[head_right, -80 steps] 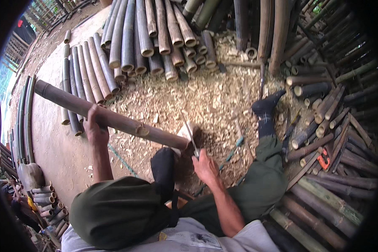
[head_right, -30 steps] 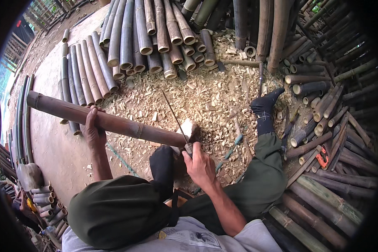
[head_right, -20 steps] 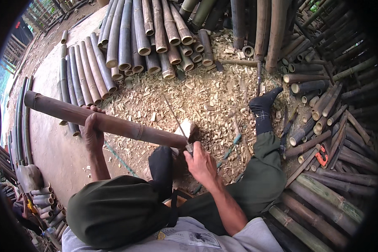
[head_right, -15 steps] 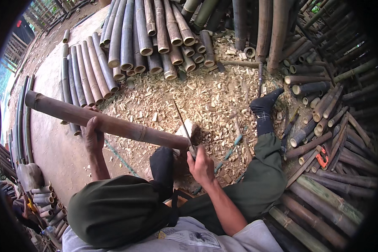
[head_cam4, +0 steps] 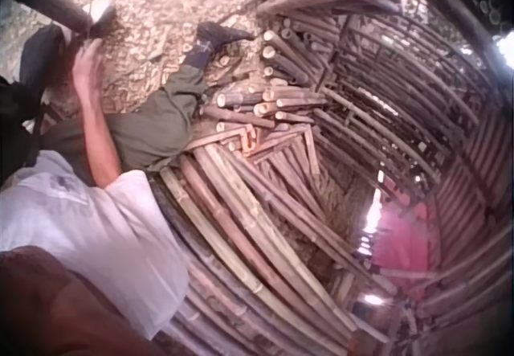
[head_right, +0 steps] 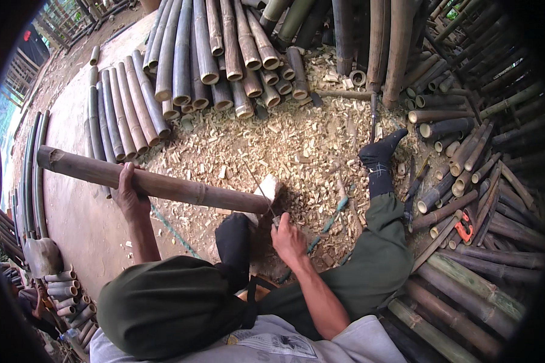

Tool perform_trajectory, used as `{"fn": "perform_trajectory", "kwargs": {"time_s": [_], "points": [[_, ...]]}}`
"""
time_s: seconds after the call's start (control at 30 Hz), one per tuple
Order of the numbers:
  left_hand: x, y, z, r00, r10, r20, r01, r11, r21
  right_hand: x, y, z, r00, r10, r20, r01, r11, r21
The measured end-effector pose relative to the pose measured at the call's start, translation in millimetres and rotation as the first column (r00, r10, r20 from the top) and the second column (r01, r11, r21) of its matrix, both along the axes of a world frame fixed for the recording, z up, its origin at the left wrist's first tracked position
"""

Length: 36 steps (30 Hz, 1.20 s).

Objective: The person sits on the ground and uses a knife to shave the outer layer of bamboo poles. They hold the pole with one hand and scrape the surface with the other, creating wood shavings. The person repeatedly picks up poles, shaves them, and places them back into a pile.

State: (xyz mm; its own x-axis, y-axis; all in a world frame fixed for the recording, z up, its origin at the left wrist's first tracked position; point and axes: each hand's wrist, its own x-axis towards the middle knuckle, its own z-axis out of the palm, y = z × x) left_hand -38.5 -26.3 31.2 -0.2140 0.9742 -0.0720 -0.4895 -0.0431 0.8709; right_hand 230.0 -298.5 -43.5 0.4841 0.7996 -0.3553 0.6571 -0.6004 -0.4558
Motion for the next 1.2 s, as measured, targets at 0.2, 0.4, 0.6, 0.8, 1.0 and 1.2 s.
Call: {"fn": "perform_trajectory", "kwargs": {"time_s": [0.2, 0.4, 0.6, 0.8, 1.0, 1.2], "points": [[-9.5, -7.7, 7.7, 0.999, -0.044, -0.006, 0.044, 0.997, 0.055, -15.4, 21.7, 101.0, 0.988, 0.045, -0.15, -0.012, 0.977, 0.215], [9.5, -12.3, 14.5, 1.0, -0.005, -0.024, 0.007, 0.997, 0.082, -4.8, 0.4, -2.4, 0.999, -0.031, 0.025, 0.033, 0.998, -0.054], [-2.2, -13.6, 15.3, 1.0, 0.008, -0.013, -0.006, 0.996, 0.088, -8.2, 25.1, 88.5, 0.986, 0.026, -0.163, -0.003, 0.989, 0.145], [-2.0, -12.1, 8.4, 1.0, -0.013, 0.0, 0.013, 0.997, 0.074, 4.4, -1.8, -0.8, 0.997, -0.031, -0.068, 0.026, 0.997, -0.072], [-53.8, 9.1, -82.2, 0.944, 0.253, 0.212, -0.178, 0.931, -0.319, 10.2, -15.8, 8.8, 0.959, -0.132, -0.252, 0.163, 0.981, 0.104], [-56.4, -32.5, -129.1, 0.982, 0.188, 0.023, -0.125, 0.736, -0.665, 17.9, -44.6, -42.6, 0.891, -0.232, -0.39, 0.319, 0.932, 0.174]]}}
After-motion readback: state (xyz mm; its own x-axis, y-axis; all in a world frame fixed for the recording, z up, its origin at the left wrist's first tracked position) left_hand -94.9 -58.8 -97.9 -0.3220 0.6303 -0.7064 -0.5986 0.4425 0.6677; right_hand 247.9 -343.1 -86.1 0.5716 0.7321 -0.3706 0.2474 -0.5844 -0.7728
